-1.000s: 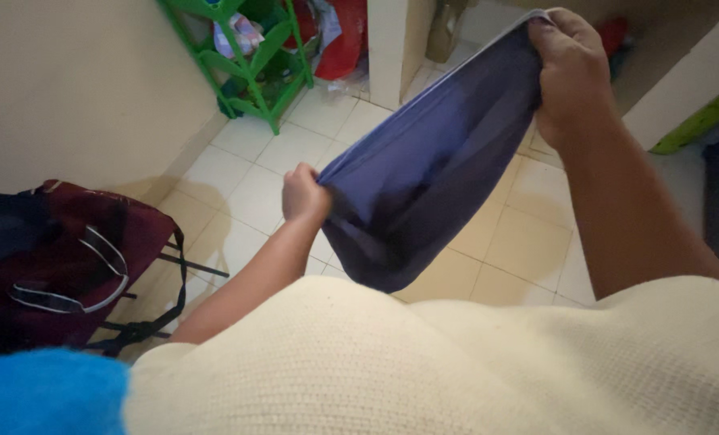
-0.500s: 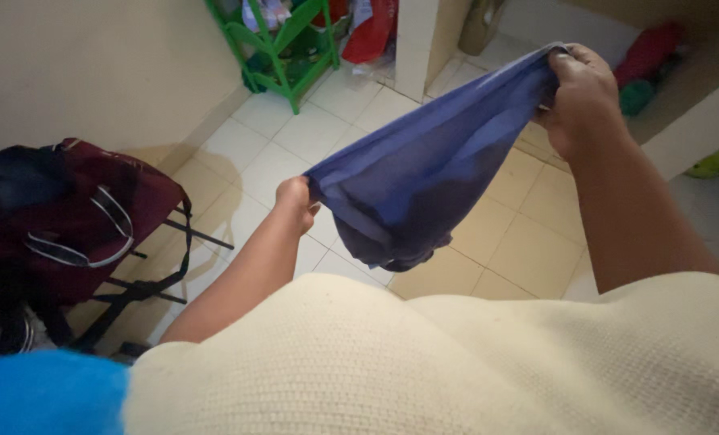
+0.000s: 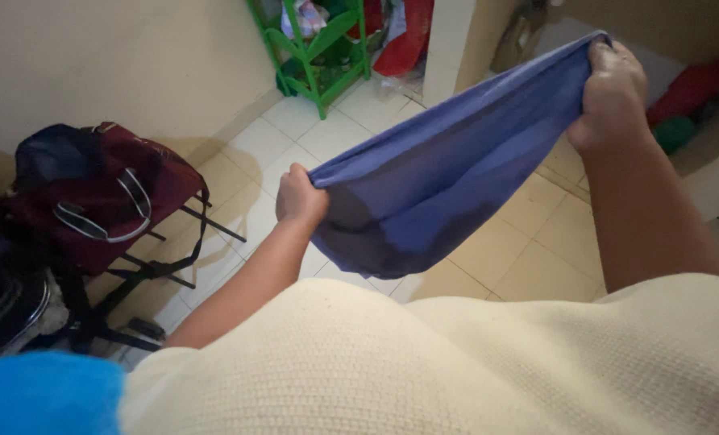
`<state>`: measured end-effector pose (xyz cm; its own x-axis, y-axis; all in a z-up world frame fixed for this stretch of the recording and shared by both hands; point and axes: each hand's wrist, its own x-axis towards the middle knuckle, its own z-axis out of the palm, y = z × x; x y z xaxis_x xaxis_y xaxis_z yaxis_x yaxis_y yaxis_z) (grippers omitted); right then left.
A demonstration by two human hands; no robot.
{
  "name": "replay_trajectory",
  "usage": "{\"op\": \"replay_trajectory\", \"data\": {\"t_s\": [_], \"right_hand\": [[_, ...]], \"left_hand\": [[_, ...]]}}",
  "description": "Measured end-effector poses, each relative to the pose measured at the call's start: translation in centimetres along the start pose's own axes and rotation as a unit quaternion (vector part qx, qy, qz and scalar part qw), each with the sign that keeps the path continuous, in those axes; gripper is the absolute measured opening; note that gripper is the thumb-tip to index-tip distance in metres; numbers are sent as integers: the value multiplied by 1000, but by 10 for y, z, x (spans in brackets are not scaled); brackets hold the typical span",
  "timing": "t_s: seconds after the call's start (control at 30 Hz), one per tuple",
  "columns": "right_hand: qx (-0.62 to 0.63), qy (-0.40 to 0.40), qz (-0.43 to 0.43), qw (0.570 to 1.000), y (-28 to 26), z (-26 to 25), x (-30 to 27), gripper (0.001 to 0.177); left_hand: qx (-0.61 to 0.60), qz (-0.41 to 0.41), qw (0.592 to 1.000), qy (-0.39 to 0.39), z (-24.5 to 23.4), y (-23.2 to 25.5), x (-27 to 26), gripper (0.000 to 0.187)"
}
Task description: The person folds a piece of blue clothing and places it inside a black suitcase.
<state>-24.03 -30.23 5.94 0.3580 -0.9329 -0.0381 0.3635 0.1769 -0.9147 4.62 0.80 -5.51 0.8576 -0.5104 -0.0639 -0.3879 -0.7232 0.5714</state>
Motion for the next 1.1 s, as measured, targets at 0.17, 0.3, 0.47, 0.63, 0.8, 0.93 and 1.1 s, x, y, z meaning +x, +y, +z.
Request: {"op": "replay_trajectory", "data": {"t_s": [0.17, 0.3, 0.47, 0.63, 0.8, 0.93, 1.1], "right_hand": [[-15, 15, 0, 1000, 3, -14, 10, 21], [-12, 72, 20, 997, 9, -28, 19, 24], [-23, 79, 39, 996, 7, -29, 10, 21], [-75, -4, 58, 995, 22, -9, -2, 17], [-183, -112, 57, 975, 26, 22, -30, 21], [-181, -205, 42, 961, 14, 49, -56, 18], [-223, -242, 57, 943, 8, 79, -78, 18]], "left_hand": [[23, 0, 993, 115, 15, -37, 14, 20], [-19, -59, 983, 174, 19, -63, 11, 16], [-178, -266, 943, 96, 14, -72, -2, 10], [-318, -280, 901, -97, 19, -41, -11, 13], [-392, -205, 873, -203, 37, 18, -7, 18], [-480, -59, 839, -251, 16, 75, -9, 36], [-382, 172, 866, -272, 0, 134, -21, 68]]}}
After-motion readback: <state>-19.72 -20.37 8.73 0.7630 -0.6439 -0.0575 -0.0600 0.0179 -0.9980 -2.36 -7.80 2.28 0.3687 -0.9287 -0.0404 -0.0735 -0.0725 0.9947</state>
